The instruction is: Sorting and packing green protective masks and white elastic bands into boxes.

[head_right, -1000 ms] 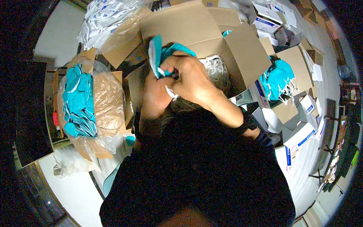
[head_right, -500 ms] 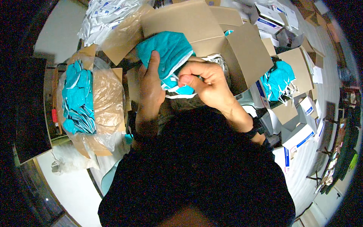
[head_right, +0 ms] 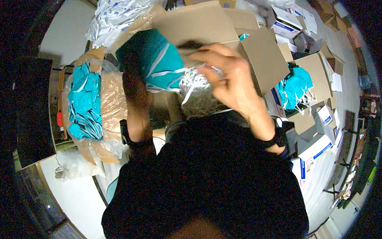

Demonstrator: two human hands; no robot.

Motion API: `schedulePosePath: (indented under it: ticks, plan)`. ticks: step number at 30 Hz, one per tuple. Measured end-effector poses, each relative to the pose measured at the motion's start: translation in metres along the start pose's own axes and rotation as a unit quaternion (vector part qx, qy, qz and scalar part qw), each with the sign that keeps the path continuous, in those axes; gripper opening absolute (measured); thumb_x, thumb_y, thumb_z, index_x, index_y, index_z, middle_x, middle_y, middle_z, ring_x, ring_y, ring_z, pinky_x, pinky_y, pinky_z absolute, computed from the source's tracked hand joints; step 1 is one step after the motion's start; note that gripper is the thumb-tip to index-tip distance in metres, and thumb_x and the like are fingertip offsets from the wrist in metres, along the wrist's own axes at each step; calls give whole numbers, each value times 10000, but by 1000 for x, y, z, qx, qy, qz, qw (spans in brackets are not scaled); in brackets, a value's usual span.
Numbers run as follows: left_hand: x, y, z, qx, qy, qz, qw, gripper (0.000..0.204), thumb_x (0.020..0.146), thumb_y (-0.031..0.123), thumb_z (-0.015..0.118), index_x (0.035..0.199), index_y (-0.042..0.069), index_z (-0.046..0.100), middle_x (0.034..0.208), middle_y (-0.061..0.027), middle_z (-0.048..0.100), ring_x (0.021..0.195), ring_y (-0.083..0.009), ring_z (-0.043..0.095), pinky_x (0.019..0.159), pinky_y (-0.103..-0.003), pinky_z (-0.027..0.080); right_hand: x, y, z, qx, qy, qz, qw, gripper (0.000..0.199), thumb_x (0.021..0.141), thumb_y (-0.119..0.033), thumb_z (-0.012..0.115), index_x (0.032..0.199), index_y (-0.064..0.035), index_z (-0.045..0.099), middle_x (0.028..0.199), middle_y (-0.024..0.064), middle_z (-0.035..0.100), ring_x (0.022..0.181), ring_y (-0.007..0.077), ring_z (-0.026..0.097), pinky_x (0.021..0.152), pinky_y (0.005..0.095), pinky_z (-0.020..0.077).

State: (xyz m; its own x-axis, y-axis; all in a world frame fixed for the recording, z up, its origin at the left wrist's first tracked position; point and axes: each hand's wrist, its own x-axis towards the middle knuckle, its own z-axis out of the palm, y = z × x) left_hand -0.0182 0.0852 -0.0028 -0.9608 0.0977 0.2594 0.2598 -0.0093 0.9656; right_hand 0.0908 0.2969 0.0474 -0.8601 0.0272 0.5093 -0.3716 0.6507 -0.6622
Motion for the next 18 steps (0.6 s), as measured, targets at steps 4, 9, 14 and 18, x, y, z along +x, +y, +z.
schedulePosePath:
  ticks: [4, 9, 14, 18]
  plan:
    - [-17, 36, 30, -46, -64, -186, 979, 454, 1007, 389, 459, 1090, -28, 619, 1021, -125, 669, 870, -173, 642, 766, -335, 503, 4, -5, 32, 84, -65, 103, 989, 200, 754, -110, 749, 921, -52, 656, 806, 164, 616, 667, 327, 614, 608, 376, 478]
    - [-38, 31, 27, -86, -121, -121, 982, 304, 976, 227, 549, 1116, -34, 617, 1047, -93, 664, 918, -159, 635, 817, -299, 507, 4, 18, 34, 40, 2, -24, 999, 202, 671, 74, 556, 844, -18, 603, 825, 182, 633, 729, 363, 623, 642, 382, 489]
    - [-31, 67, -5, -109, -123, -162, 973, 306, 983, 195, 521, 1143, -56, 593, 1035, -155, 673, 967, -246, 659, 844, -353, 528, -7, 73, 3, -95, 18, 150, 984, 108, 717, 8, 653, 811, -45, 649, 812, 135, 662, 744, 350, 652, 635, 418, 502]
    - [-30, 11, -21, 168, -89, 82, 978, 345, 977, 159, 527, 1257, -41, 501, 1105, -199, 647, 1015, -293, 653, 858, -453, 537, 7, 23, 20, -183, 24, 51, 982, 162, 840, -223, 701, 863, -63, 691, 838, 115, 670, 724, 344, 644, 597, 404, 498]
